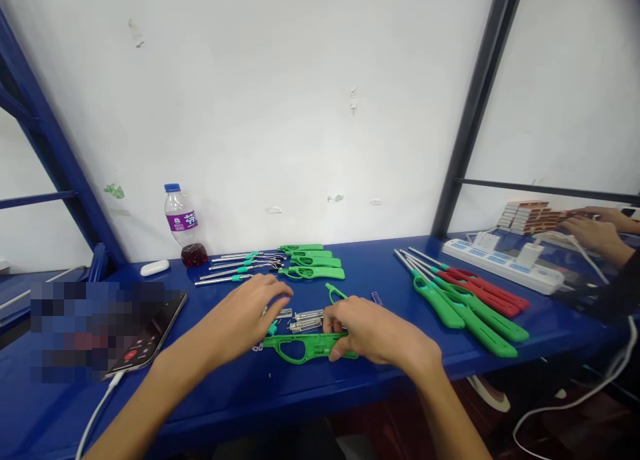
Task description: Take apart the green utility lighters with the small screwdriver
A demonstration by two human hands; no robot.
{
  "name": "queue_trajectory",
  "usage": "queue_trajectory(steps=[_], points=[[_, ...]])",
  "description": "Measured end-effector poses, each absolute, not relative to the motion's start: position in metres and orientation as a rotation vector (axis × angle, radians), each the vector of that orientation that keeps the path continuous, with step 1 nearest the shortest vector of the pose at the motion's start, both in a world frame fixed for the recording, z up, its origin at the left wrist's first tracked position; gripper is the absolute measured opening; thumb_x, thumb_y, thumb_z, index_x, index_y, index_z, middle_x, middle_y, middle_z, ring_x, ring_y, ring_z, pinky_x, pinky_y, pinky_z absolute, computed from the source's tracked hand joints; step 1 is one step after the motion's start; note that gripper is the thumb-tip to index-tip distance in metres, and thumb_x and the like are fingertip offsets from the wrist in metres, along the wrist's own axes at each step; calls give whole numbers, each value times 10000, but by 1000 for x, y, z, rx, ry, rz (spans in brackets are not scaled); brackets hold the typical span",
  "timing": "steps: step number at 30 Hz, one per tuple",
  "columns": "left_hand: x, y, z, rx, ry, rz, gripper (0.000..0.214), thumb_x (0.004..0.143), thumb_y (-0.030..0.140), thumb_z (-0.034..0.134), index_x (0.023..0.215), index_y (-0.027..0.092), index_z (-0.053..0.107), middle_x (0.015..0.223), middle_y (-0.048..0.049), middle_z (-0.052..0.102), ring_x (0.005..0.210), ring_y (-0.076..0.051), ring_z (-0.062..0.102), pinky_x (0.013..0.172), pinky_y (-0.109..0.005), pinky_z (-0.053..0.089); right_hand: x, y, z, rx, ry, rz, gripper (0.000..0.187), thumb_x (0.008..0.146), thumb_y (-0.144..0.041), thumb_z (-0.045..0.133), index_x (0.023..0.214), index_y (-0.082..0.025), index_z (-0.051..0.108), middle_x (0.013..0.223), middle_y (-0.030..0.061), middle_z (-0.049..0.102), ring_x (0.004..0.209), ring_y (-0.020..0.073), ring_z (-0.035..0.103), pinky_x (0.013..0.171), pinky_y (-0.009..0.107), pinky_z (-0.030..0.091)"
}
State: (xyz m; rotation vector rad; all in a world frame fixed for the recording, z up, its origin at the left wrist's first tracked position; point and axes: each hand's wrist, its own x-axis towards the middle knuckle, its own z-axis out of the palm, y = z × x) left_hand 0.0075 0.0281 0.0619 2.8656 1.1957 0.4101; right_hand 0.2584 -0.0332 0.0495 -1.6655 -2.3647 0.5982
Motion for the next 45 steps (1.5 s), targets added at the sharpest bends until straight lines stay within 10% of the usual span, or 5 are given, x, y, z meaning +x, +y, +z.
queue_trajectory(steps=[7,14,37,45], points=[[-15,-24,23,2684,1226,722,365,1041,421,489,1352,338,661,1374,-54,680,1231,-298,668,980,-438,567,262,-41,69,-1473,-2344,621,108,910,-245,784,998,-271,727,894,-38,747,845,171,628,633,246,318],[-15,-37,23,2435,1350,819,208,964,411,625,1071,265,728,864,6,757,709,-209,680,697,-319,536,241,-36,67,-1222,-2375,556,88,931,-215,762,1003,-265,757,917,-34,774,825,164,658,673,247,366],[-14,-41,31,2286,1317,597,248,929,368,549,809,246,728,726,16,674,656,-184,568,609,-276,383,240,-49,74,-1122,-2344,443,132,982,-262,715,1099,-304,757,1042,-15,752,909,173,665,802,269,454],[-19,-32,32,2114,1434,749,360,883,508,563,743,201,691,649,28,493,617,-157,413,565,-257,326,292,-22,57,-1769,-2108,119,280,1039,-427,539,1113,-243,737,1035,55,770,941,255,694,774,355,437]])
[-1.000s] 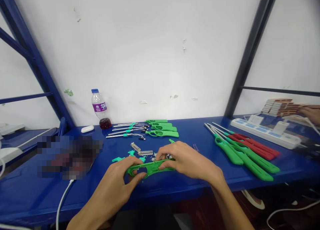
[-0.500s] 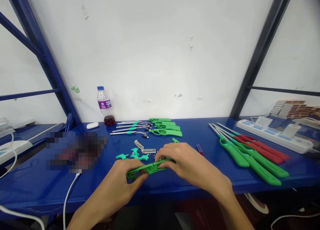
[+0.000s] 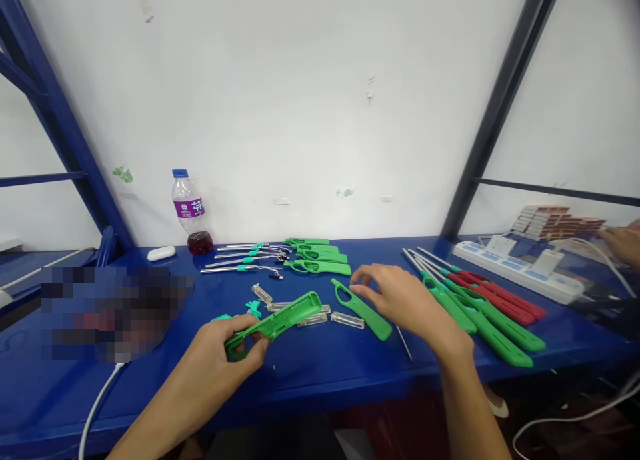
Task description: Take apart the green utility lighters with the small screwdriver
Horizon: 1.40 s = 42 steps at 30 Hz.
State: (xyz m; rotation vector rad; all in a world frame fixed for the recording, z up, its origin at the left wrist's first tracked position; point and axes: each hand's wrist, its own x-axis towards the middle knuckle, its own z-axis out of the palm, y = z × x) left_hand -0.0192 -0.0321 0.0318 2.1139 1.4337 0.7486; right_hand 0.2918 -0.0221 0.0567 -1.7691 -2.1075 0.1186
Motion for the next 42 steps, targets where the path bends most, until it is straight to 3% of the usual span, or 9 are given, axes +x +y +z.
queue_trajectory(steps=[7,12,17,20,25,31,35,39,42], points=[[-21,-32,37,1961,1396,745,348,852,496,582,739,178,666,648,44,441,617,-133,370,558,-248,284,291,-1,31,-2116,-2126,276,347,912,-484,685,1106,-200,732,1070,113,765,958,304,712,722,361,452],[-21,-32,32,1814,1376,729,373,873,543,577,779,195,669,544,90,362,456,-99,306,448,-235,230,285,-3,32,-2196,-2104,257,297,949,-476,655,985,-202,763,1078,147,781,1020,352,720,742,379,447],[-21,-33,35,1770,1337,755,441,886,609,572,802,189,673,469,104,356,417,-101,339,430,-224,239,282,-3,33,-2255,-2087,258,286,971,-452,649,915,-206,782,994,127,803,984,334,743,716,354,440],[-21,-34,38,1782,1303,779,449,908,603,564,810,179,675,486,98,406,408,-87,344,450,-225,276,282,-2,31,-2279,-2072,256,273,968,-444,661,923,-207,789,991,122,807,976,330,747,702,347,435],[-20,-39,43,1785,1255,790,476,910,628,550,804,175,646,688,32,608,406,-62,382,462,-235,335,287,-2,30,-2274,-2041,236,212,948,-382,683,1009,-204,780,1080,121,798,1038,326,728,720,343,433],[-18,-41,48,1740,1302,782,475,884,663,550,778,201,588,591,85,473,390,-64,318,413,-220,292,292,2,31,-2216,-2049,294,245,908,-430,725,1043,-232,778,1044,73,798,937,264,736,686,305,429],[-17,-41,45,1749,1326,799,457,899,647,540,776,208,564,631,79,484,405,-65,332,413,-219,303,292,4,28,-2190,-2086,326,250,938,-446,681,918,-226,799,916,78,802,875,270,742,664,313,411],[-15,-40,42,1743,1343,823,416,916,609,527,790,213,550,683,63,522,417,-69,357,410,-222,307,293,7,24,-2173,-2121,297,246,945,-421,674,923,-211,801,980,114,804,943,311,737,690,334,403],[-14,-40,40,1747,1320,846,395,916,590,529,790,216,545,699,55,541,431,-75,372,421,-225,335,294,8,23,-2143,-2143,300,244,952,-408,663,892,-213,797,938,99,804,885,288,739,674,329,399]])
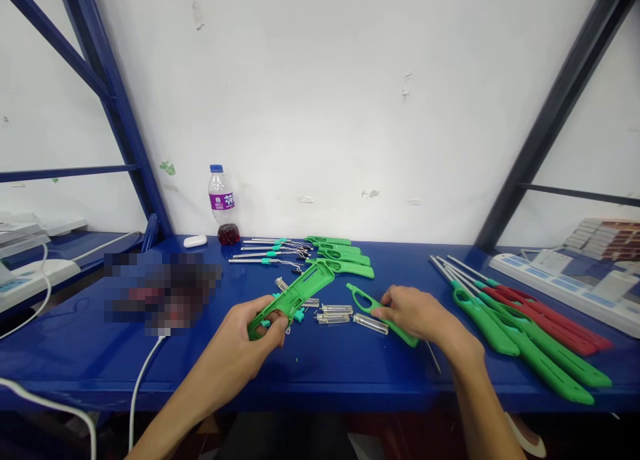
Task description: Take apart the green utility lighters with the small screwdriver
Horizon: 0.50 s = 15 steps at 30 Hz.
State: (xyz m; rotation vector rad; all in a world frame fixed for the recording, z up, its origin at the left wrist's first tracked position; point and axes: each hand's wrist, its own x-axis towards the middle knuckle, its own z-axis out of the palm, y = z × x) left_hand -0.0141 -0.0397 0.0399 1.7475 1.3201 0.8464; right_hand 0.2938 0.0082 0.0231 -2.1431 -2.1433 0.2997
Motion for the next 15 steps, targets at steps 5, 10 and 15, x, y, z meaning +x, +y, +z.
queue_trajectory(steps=[5,10,15], points=[[-18,-37,35,1781,1317,964,364,908,549,552,760,217,545,563,89,451,412,-82,356,437,-223,303,295,10,24,-2112,-2122,277,222,949,-379,654,863,-240,804,924,56,799,840,243,739,684,311,430],[-25,-34,35,1776,1315,1059,354,881,523,597,723,211,548,521,90,467,390,-74,350,431,-218,266,295,13,19,-2132,-2087,137,390,948,-515,661,1154,-197,754,1164,133,754,1063,316,703,816,367,463],[-30,-29,35,1787,1264,1074,404,918,556,569,708,211,572,441,95,429,388,-94,396,452,-222,320,285,17,14,-2141,-2075,60,377,964,-523,659,1112,-189,750,1160,140,739,1103,334,674,852,388,446]])
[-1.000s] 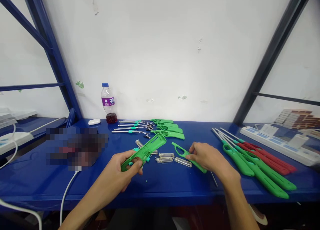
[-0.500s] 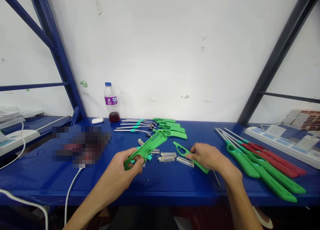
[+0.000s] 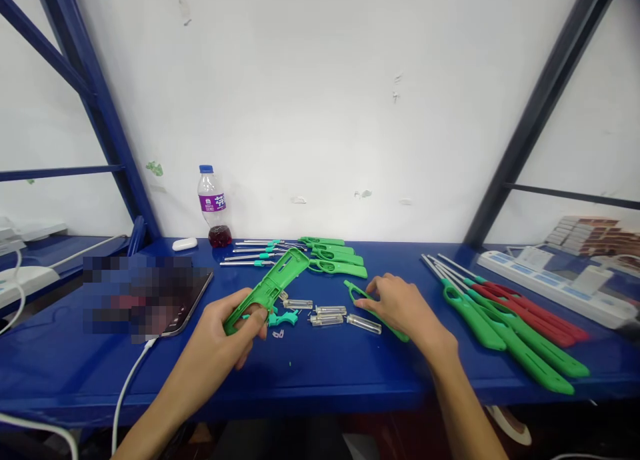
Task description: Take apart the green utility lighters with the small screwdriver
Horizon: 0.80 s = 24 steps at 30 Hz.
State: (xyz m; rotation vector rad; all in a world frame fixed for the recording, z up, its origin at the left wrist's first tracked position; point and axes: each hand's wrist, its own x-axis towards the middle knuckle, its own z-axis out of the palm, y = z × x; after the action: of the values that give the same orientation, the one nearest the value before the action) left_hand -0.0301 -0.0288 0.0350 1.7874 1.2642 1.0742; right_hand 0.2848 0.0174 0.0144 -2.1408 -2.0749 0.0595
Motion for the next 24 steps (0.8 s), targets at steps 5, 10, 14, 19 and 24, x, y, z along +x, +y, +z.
queue_trajectory(steps=[5,10,14,19,24], points=[[-35,-24,31,1789,1254,1090,433,954,565,561,709,209,583,443,88,442,404,-95,401,474,-228,322,278,16,14,-2123,-2091,74,297,1011,-421,624,1119,-167,736,1177,158,719,1133,335,643,872,397,432],[-37,-23,31,1739,1232,1081,408,948,556,601,741,204,590,559,67,519,436,-89,424,488,-233,322,277,15,16,-2085,-2107,133,307,1023,-401,606,1166,-152,715,1216,174,696,1165,349,618,900,423,435],[-37,-21,30,1756,1226,1070,381,940,525,616,734,205,589,519,78,484,423,-90,405,483,-235,314,273,14,18,-2023,-2132,150,260,1020,-336,611,1197,-167,698,1231,156,689,1173,329,611,912,418,436],[-38,-18,28,1742,1198,1080,345,939,506,628,787,196,609,628,58,571,435,-76,429,479,-230,315,270,15,18,-1958,-2148,154,380,1023,-441,598,1236,-133,667,1231,169,668,1153,342,604,925,452,449],[-38,-16,26,1727,1179,1081,308,936,481,639,820,197,605,722,41,635,444,-71,457,488,-230,344,273,16,14,-1863,-2242,140,299,1048,-376,565,1211,-150,672,1222,149,670,1174,326,586,946,446,457]])
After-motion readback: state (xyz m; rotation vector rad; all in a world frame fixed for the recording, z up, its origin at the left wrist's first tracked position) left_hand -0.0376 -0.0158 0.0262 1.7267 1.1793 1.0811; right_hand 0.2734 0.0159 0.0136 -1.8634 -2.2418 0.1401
